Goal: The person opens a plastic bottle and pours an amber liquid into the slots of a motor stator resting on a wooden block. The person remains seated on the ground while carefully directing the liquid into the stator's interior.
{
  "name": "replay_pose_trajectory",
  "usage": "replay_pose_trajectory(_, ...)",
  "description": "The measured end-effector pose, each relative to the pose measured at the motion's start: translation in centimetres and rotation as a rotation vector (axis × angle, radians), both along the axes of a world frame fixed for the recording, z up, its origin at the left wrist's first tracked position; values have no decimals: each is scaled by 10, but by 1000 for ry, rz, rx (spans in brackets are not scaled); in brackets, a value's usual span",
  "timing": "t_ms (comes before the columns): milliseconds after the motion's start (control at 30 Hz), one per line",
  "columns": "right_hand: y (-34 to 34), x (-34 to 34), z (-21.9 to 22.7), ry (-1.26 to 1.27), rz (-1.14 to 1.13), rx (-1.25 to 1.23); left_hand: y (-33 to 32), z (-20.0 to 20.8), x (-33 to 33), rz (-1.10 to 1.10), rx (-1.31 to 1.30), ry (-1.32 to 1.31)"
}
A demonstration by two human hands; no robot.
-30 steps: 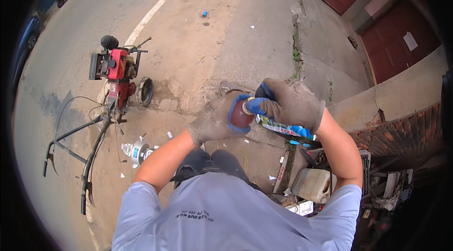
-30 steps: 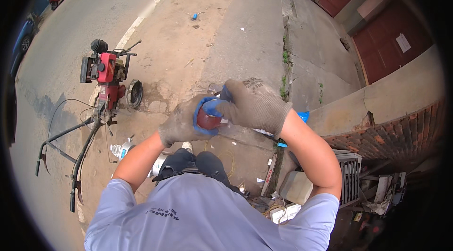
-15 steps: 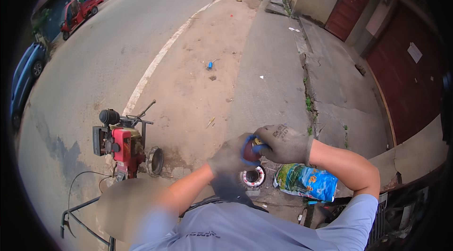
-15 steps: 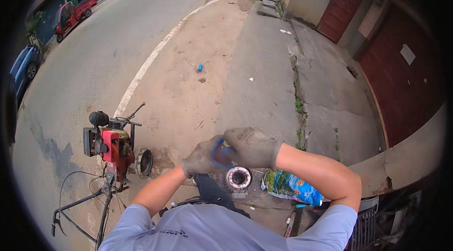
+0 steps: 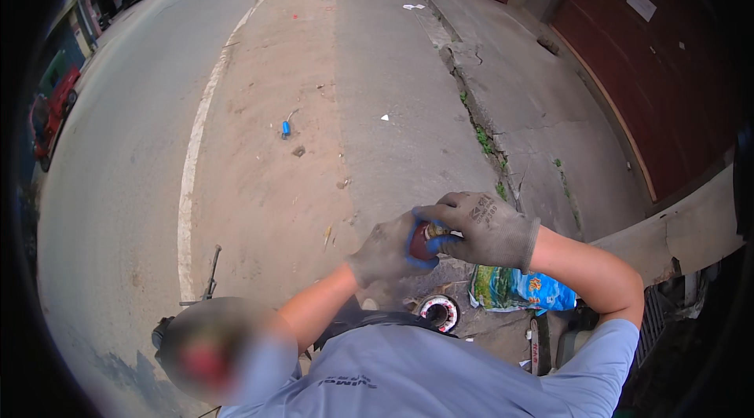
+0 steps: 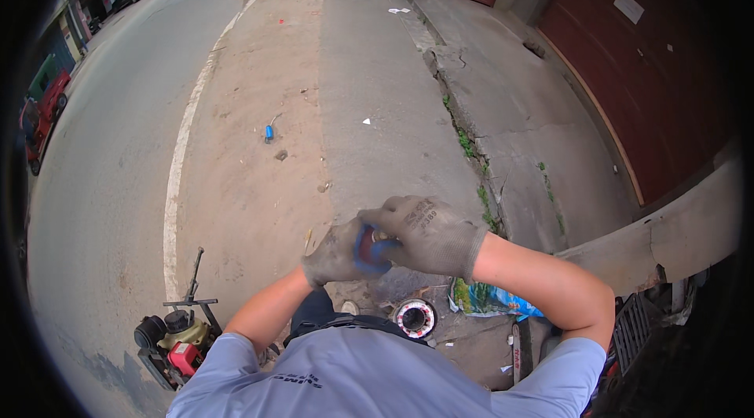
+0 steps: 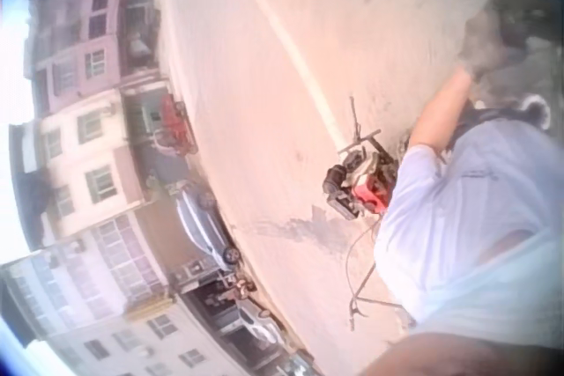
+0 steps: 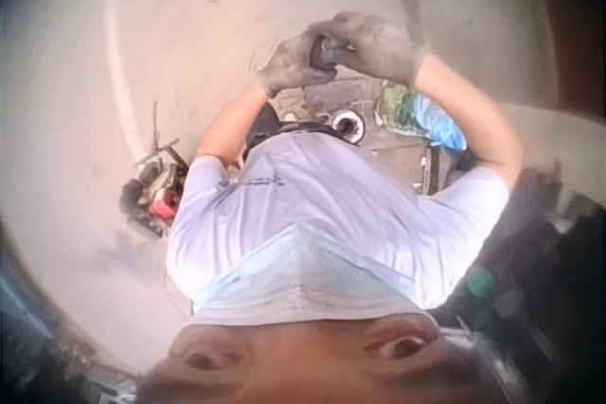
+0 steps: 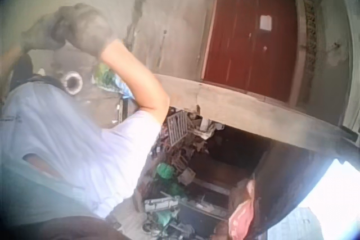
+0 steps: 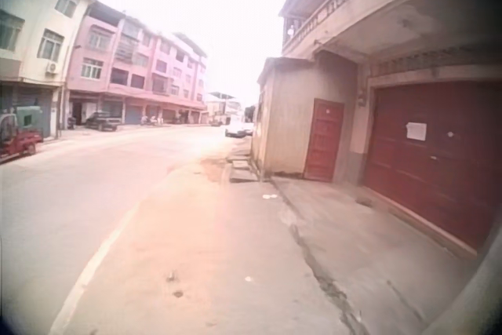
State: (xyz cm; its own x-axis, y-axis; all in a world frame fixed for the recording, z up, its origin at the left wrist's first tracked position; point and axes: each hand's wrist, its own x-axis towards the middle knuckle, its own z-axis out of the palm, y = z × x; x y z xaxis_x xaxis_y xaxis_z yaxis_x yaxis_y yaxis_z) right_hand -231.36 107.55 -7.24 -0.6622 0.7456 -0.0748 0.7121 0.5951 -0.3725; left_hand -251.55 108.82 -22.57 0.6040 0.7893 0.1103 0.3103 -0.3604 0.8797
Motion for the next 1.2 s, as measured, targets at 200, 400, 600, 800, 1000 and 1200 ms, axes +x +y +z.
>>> replay_pose_trajectory(200, 35, -9, 1, -185, -425, -170, 85, -3, 3, -214, 112, -70)
replay_pose_trajectory(400, 57, -4, 0, -66, -516, -115, 159, 8, 24, -532, 49, -27)
replay_pose_trajectory(600, 58, -23, 11, -296, -637, -110, 198, 1, 41, -816, 93, -119)
replay_pose_trajectory(800, 35, -33, 14, -217, -808, -150, 193, 1, 57, -1033, 61, -136)
replay_pose_trajectory(1000, 3, -54, 24, -338, -980, -266, 170, 0, 70, -1194, 33, -274)
replay_pose_trajectory(1200, -21, -66, 34, -437, -1048, -312, 146, -1, 79, -1298, 54, -288)
